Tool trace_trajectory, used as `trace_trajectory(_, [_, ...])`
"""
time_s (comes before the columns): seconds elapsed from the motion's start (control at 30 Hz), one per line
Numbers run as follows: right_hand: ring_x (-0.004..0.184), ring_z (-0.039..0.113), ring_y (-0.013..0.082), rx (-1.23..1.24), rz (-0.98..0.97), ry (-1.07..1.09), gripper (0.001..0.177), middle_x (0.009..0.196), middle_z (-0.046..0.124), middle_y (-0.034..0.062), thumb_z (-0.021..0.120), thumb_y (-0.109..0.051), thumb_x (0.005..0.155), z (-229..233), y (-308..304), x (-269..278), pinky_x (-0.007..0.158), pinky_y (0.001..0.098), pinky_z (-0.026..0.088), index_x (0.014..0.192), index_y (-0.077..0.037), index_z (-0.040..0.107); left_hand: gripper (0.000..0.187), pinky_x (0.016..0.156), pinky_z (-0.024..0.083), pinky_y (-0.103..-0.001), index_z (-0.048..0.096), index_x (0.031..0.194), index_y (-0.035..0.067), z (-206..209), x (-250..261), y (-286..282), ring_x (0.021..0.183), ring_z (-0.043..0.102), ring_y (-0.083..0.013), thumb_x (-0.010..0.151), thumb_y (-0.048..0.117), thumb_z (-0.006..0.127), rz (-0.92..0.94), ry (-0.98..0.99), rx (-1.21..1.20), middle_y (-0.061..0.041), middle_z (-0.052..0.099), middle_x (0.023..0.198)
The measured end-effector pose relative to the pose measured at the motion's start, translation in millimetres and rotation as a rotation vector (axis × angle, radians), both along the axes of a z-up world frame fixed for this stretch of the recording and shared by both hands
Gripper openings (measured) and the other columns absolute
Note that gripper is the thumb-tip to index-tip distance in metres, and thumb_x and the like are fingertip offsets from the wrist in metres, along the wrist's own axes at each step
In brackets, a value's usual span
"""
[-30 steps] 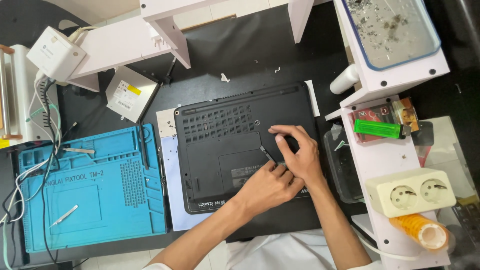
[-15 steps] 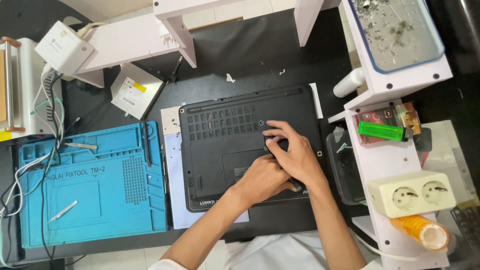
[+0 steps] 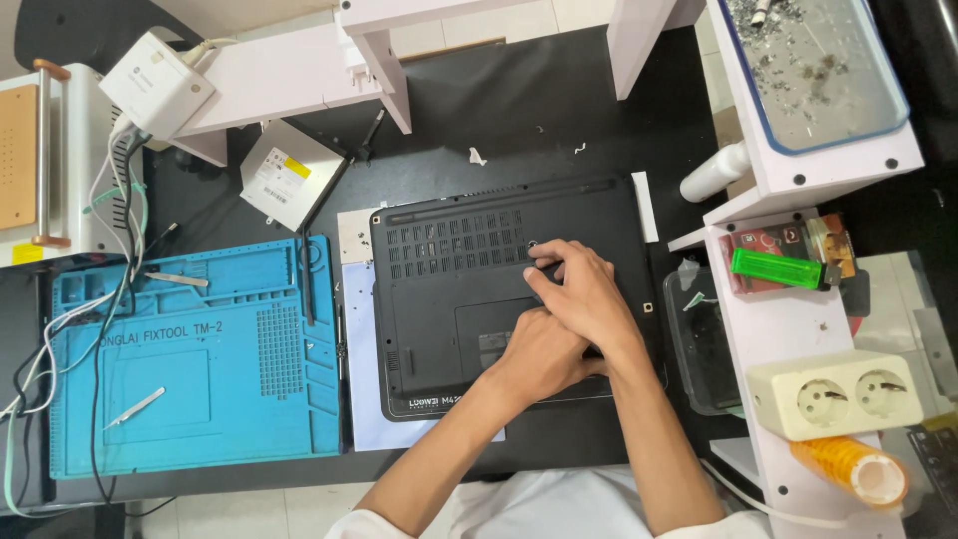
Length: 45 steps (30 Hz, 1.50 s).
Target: The person removes the back cover of a laptop to access the internal components. They then remove the battery and reinsert it into the laptop. Finally, the person closes the laptop lid and presses the power button.
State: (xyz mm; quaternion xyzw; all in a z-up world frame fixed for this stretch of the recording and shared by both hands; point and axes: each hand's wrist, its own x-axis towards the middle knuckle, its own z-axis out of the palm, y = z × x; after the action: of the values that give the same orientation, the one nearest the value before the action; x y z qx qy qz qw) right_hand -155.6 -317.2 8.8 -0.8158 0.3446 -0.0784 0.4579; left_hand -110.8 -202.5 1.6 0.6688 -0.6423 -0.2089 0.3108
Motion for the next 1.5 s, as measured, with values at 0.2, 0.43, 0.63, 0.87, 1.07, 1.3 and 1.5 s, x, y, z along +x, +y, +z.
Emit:
trace_trajectory(0.2, [0.094, 0.072, 0.0273, -0.049, -0.049, -0.042, 0.025, 0.102, 0.075, 0.0147, 0.068, -0.017, 0.089, 0.3, 4.6, 7.0, 0.089, 0.0397, 0.056, 0.108, -0.002, 0.075, 0.028, 0.076, 0.055, -0.047, 0.07, 0.093, 0.002, -12.5, -7.7, 4.5, 0.082, 0.07, -0.0363, 0.076, 0.021, 0.081, 0.087, 0.02, 0.026, -0.016, 0.073, 0.086])
trace_trajectory(0.43, [0.095, 0.068, 0.0325, -0.221, -0.059, 0.058, 0.019, 0.093, 0.074, 0.0145, 0.065, -0.018, 0.091, -2.4, 21.4, 21.2, 0.089, 0.0485, 0.047, 0.09, 0.0, 0.073, 0.024, 0.088, 0.054, -0.047, 0.067, 0.098, 0.004, -23.7, -13.4, 12.3, 0.097, 0.068, -0.0372, 0.08, 0.019, 0.074, 0.128, 0.12, -0.153, -0.014, 0.072, 0.095])
trace_trajectory(0.63, [0.095, 0.064, 0.0381, -0.391, -0.06, 0.135, 0.028, 0.097, 0.067, 0.0202, 0.067, -0.026, 0.093, -5.9, 23.1, 30.6, 0.087, 0.0527, 0.043, 0.09, 0.002, 0.069, 0.039, 0.08, 0.05, -0.049, 0.063, 0.095, 0.002, -14.3, -12.1, 10.9, 0.09, 0.064, -0.0373, 0.087, 0.037, 0.078, 0.145, 0.221, -0.107, -0.015, 0.067, 0.091])
trace_trajectory(0.87, [0.085, 0.065, 0.0361, -0.493, 0.04, 0.202, 0.033, 0.093, 0.068, 0.0214, 0.065, -0.03, 0.096, -10.3, 18.7, 38.0, 0.081, 0.0529, 0.043, 0.097, 0.003, 0.067, 0.031, 0.078, 0.051, -0.048, 0.064, 0.093, 0.003, -18.2, -12.3, 10.2, 0.086, 0.066, -0.0366, 0.087, 0.031, 0.076, 0.173, 0.219, -0.111, -0.014, 0.068, 0.089])
trace_trajectory(1.07, [0.081, 0.066, 0.0349, -0.523, 0.064, 0.144, 0.029, 0.084, 0.07, 0.0176, 0.059, -0.024, 0.102, -16.3, 11.4, 38.7, 0.08, 0.05, 0.042, 0.088, 0.0, 0.066, 0.016, 0.074, 0.052, -0.048, 0.065, 0.087, 0.002, -24.6, -10.6, 10.2, 0.079, 0.067, -0.0393, 0.082, 0.015, 0.073, 0.177, 0.191, -0.127, -0.017, 0.069, 0.081])
trace_trajectory(1.3, [0.078, 0.064, 0.0355, -0.515, 0.145, 0.047, 0.02, 0.082, 0.069, 0.014, 0.06, -0.021, 0.098, -5.2, 10.9, 36.4, 0.076, 0.0506, 0.042, 0.092, -0.003, 0.067, 0.015, 0.075, 0.053, -0.047, 0.066, 0.088, 0.001, -27.2, -10.3, 10.7, 0.08, 0.067, -0.0392, 0.081, 0.012, 0.073, 0.162, 0.209, -0.165, -0.018, 0.069, 0.082])
trace_trajectory(1.5, [0.081, 0.064, 0.0374, -0.549, 0.091, -0.067, 0.023, 0.089, 0.067, 0.0171, 0.062, -0.022, 0.097, -3.7, 13.8, 32.7, 0.076, 0.0522, 0.045, 0.088, -0.001, 0.067, 0.015, 0.073, 0.051, -0.049, 0.066, 0.086, 0.001, -35.6, -12.9, 9.3, 0.078, 0.066, -0.0409, 0.079, 0.012, 0.073, 0.173, 0.149, -0.207, -0.018, 0.068, 0.08])
